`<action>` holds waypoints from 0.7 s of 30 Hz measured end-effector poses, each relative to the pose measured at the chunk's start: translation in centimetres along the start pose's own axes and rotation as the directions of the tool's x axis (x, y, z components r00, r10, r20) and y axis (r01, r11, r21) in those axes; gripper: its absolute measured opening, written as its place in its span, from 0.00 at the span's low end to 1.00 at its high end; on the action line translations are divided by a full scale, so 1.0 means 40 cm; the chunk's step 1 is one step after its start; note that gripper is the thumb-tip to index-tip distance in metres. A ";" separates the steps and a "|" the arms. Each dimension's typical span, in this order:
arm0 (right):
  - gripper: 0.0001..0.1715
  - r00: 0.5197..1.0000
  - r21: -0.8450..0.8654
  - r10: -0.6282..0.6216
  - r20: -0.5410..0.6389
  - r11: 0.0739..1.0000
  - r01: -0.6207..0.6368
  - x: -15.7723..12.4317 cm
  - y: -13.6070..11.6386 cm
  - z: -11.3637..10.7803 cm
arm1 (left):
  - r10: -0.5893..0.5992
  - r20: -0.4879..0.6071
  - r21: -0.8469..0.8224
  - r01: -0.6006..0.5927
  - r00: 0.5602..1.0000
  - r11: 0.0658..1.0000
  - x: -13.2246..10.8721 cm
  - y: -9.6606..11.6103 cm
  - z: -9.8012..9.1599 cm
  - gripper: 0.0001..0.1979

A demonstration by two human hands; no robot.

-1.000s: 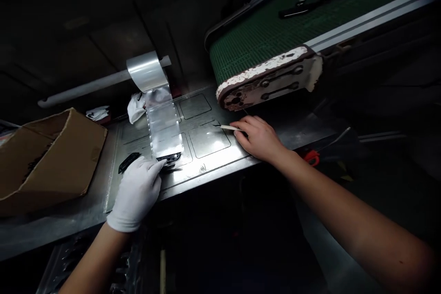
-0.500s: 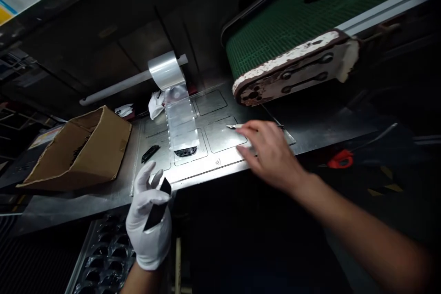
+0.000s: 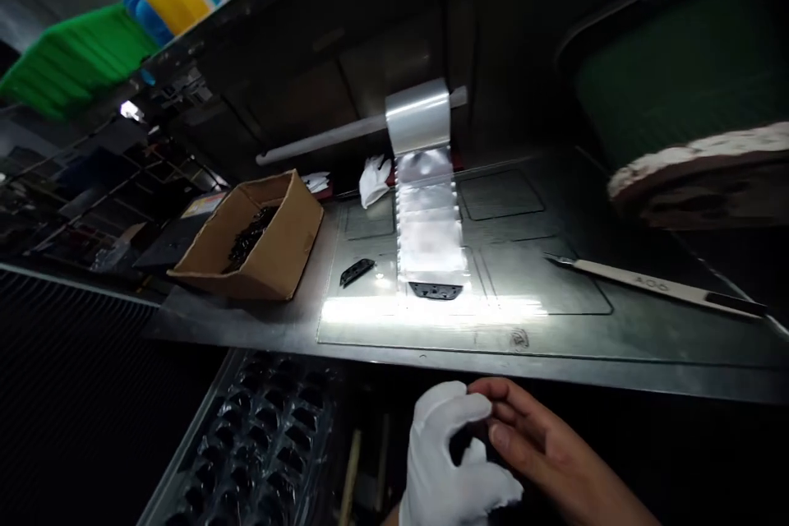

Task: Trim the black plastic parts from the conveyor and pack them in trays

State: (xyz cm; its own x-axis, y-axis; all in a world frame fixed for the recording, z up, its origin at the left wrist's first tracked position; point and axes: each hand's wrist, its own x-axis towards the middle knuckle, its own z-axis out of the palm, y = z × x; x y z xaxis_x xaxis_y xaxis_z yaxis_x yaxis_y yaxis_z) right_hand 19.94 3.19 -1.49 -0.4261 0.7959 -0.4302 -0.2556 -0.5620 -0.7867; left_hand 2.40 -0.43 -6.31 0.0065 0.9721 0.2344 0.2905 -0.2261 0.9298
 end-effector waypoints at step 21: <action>0.24 0.964 -0.878 0.141 0.227 0.457 0.140 0.197 0.182 0.052 | -0.813 -0.373 0.001 0.876 0.447 0.482 -0.261 -0.045 -0.417 0.15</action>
State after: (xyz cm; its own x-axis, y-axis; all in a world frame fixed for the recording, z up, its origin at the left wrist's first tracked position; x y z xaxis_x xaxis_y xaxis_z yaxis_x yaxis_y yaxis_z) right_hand 12.92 4.90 -9.67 -0.6437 0.6366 -0.4247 0.5858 0.0528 -0.8087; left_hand -14.14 -11.22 -5.70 -0.5904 0.5954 -0.5449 0.1469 0.7431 0.6529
